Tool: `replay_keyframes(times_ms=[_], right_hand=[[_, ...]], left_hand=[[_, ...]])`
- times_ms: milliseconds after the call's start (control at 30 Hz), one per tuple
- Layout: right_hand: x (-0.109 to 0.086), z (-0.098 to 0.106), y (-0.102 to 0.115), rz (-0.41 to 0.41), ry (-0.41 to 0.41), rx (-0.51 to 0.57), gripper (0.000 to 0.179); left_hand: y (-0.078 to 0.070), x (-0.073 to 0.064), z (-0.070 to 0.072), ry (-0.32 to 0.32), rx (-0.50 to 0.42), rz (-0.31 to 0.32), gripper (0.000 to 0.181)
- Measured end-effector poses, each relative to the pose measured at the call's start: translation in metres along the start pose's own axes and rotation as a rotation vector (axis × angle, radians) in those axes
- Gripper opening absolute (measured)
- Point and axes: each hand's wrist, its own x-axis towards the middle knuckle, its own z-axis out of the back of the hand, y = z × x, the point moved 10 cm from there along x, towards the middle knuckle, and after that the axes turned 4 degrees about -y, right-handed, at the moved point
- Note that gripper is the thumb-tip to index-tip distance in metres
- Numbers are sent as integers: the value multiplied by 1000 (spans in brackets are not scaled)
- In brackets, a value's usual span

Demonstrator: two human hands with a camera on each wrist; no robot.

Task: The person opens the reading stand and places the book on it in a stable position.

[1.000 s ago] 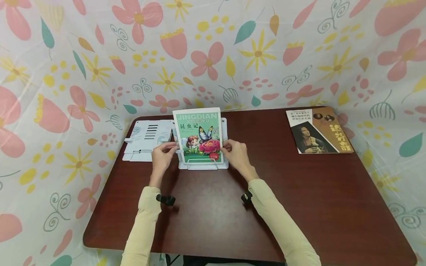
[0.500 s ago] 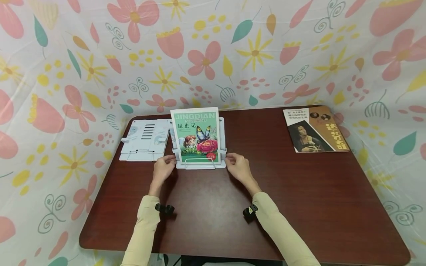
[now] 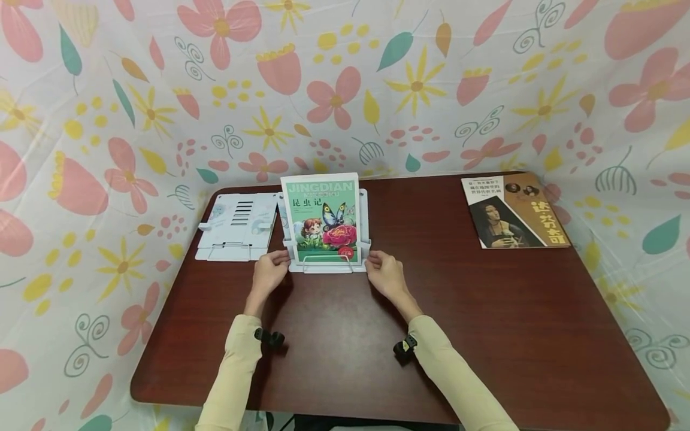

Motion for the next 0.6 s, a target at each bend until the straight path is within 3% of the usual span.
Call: replay_keyframes(times_ms=[233, 600], right_hand=[[6, 8, -6, -15, 5, -21, 36], [16, 33, -19, -69, -21, -83, 41]], left_hand=[[-9, 7, -11, 26, -33, -18, 30], [-32, 16, -45, 97, 0, -55, 32]])
